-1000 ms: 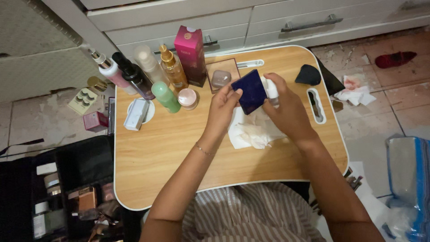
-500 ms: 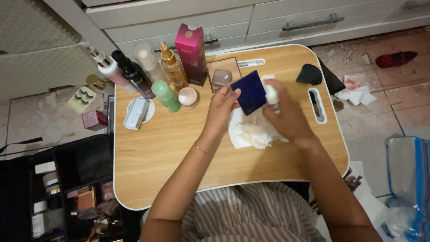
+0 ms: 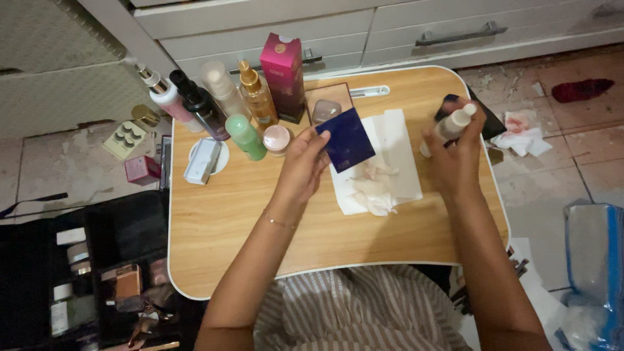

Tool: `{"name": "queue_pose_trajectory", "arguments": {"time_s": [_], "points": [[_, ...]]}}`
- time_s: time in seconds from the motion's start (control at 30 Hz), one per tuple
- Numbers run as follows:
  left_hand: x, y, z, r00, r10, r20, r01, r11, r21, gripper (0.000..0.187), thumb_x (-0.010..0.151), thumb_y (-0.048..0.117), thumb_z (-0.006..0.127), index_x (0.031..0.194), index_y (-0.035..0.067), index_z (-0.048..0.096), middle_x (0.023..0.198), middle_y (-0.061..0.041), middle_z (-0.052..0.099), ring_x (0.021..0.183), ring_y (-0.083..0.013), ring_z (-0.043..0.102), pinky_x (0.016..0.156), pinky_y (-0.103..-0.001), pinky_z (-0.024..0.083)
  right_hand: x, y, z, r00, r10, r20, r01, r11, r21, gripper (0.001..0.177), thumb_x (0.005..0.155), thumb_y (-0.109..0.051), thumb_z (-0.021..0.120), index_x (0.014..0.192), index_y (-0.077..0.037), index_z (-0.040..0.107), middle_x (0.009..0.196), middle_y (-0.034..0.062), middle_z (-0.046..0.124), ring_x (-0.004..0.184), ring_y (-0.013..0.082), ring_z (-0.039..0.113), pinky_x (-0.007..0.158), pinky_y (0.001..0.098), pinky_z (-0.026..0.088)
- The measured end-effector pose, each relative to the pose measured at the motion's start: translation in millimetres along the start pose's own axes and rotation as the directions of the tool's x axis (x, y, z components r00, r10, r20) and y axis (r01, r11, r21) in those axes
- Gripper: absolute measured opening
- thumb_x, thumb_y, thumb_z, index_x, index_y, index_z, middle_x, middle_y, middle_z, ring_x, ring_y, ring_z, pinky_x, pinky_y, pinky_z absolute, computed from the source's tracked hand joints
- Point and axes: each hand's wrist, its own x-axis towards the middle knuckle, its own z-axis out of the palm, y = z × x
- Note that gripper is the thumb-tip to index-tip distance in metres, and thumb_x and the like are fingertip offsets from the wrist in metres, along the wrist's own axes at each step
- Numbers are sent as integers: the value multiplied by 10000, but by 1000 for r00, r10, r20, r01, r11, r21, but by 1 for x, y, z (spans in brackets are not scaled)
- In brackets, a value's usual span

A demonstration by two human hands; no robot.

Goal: The person wipes the surfaces of several makeup compacts and a small tool using a white tissue. They pick up each item from a black makeup bag, wipe it, and place it on a small wooden table.

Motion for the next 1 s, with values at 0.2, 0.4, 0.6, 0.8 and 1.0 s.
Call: {"name": "queue_pose_trajectory", "arguments": {"time_s": [0.2,0.4,0.6,0.8,1.0], "points": [[-16,11,-15,999,-47,-3,47,997,57,159,1053,144,593,1158,26,608,1059,-53,712,921,-131,705,805,-294,581,-35,-28,-8,981,-43,-187,18,991,-133,582,911,-136,816,1377,-105,468,1315,172,504,1189,288,517,1030,418,435],[-23,7,-30,995,-78,-66,86,987,137,207,1029,139,614,1185,4,631,1045,-31,706,913,-107,691,788,-283,590,-67,-44,20,860,-180,478,338,902,-268,485,842,-363,740,1293,-200,668,1331,160,614,1234,334,517,999,526,367],[-23,-9,-41,984,-91,-155,134,946,295,309,955,105,666,1251,32,621,906,27,642,799,-51,628,655,-218,535,-61,-52,18,874,31,484,144,936,-321,362,952,-218,664,1312,-183,672,1219,97,664,1197,311,572,1009,494,404],[-21,-26,-42,992,124,-25,-88,816,571,390,947,81,759,1298,-29,630,821,54,429,715,-24,411,607,-184,390,-44,-52,-2,955,158,251,-185,979,88,267,1050,-173,609,1309,-112,626,1184,111,650,1112,231,635,965,360,499],[-38,-4,-23,977,193,87,-156,379,912,709,794,217,873,1390,-7,561,1225,-115,617,861,-176,613,760,-306,543,-26,-49,38,927,72,369,-132,981,139,305,1034,-216,592,1309,-93,630,1235,149,559,1168,272,573,909,350,528]]}}
